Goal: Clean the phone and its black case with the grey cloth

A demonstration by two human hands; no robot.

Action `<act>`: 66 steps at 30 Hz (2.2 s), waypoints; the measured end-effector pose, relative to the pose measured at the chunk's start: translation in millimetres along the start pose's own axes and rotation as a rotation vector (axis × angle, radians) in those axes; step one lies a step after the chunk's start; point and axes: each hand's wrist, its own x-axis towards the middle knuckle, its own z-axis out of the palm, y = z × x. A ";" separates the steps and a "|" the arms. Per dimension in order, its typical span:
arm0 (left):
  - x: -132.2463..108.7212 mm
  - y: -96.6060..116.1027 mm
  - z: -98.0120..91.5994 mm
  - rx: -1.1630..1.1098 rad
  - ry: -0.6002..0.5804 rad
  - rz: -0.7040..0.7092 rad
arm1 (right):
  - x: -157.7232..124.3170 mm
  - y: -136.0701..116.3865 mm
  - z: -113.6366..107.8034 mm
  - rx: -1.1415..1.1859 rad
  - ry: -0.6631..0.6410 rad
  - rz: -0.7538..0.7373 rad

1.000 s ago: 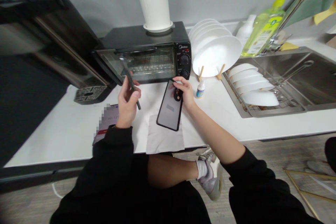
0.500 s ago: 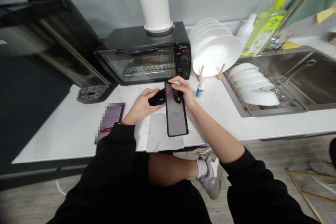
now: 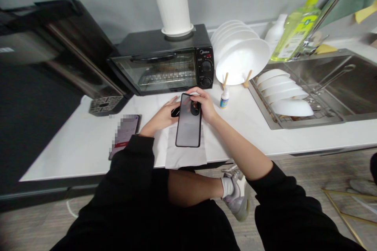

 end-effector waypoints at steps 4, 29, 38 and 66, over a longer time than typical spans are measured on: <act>-10.6 15.3 -8.5 -0.101 0.123 -0.013 | 1.7 2.6 -2.0 -0.038 -0.022 -0.031; -167.6 94.6 20.8 0.290 0.401 -0.320 | -158.0 -33.2 -24.7 -1.177 0.323 -0.314; -126.2 95.2 38.6 0.111 0.222 -0.224 | -144.9 -10.0 -3.2 -1.328 0.063 -0.385; -125.4 96.7 32.7 -0.001 0.088 -0.214 | -158.8 -4.5 -14.0 -1.623 -0.056 -0.390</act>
